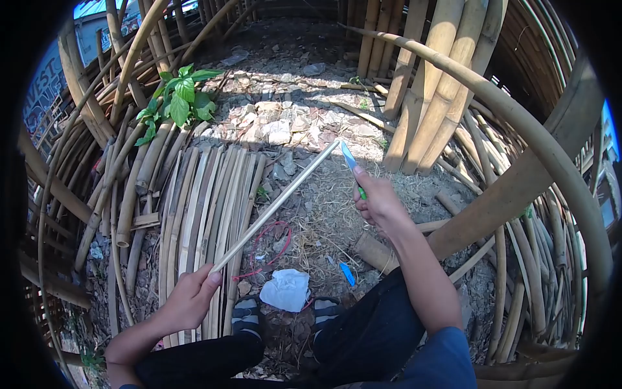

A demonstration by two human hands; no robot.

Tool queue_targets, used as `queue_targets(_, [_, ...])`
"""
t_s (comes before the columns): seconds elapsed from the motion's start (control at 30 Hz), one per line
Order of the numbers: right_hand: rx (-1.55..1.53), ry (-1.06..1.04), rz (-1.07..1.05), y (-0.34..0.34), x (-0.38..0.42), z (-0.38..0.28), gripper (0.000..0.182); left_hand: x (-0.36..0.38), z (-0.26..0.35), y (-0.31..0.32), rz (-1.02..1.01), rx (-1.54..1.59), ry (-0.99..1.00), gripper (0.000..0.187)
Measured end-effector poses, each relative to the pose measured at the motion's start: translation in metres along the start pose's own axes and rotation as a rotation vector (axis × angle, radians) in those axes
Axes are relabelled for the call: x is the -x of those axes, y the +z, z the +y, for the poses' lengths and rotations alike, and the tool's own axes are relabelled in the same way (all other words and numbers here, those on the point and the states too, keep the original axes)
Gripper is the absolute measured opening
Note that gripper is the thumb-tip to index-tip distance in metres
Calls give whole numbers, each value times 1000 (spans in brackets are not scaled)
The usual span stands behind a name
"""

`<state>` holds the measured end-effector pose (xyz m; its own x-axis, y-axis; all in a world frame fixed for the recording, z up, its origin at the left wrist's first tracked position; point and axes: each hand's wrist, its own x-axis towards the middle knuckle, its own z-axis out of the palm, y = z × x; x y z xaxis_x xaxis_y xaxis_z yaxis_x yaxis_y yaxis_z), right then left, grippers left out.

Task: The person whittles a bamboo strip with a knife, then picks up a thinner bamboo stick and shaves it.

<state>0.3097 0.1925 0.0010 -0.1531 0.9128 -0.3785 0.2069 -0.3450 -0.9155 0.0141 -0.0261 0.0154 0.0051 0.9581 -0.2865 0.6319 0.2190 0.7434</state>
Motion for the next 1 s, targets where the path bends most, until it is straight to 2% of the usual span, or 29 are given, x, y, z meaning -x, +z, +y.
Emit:
queue_targets(0.13, [-122,-106,27,27,34,4,54,-3,-7,4,-4,7,-1,38])
queue_targets(0.2, [46,-316,-227,44,44,15,55,-6,-5,4,-16,-6,5,38])
queue_targets(0.23, [39,-313,-223,51,48,19,55,-7,-4,5,-22,-10,-8,38])
queue_targets(0.3, [151,-233,-478,61,53,23,57,-7,-3,4,-30,-21,-21,38])
queue_targets(0.33, [147,-234,-476,58,52,19,57,-6,-4,4,-21,-19,-18,38])
queue_targets(0.4, [158,-114,-406,49,46,7,58,-5,-3,5,5,-41,-1,38])
queue_targets(0.53, [135,-120,-436,36,38,8,57,-6,-2,5,-7,-61,5,39])
queue_targets(0.6, [224,-224,-347,37,37,6,56,-5,-2,5,-6,-51,-24,39])
queue_targets(0.7, [138,-179,-291,29,31,1,55,-3,-6,6,-4,-55,-5,40])
queue_targets(0.83, [184,-201,-272,30,25,9,55,-4,-8,5,-7,-77,-21,40])
queue_targets(0.93, [122,-185,-111,17,8,8,55,-2,-5,4,2,-58,-57,41])
queue_targets(1.0, [48,-165,77,-20,-11,1,55,3,-11,2,5,-73,-9,41])
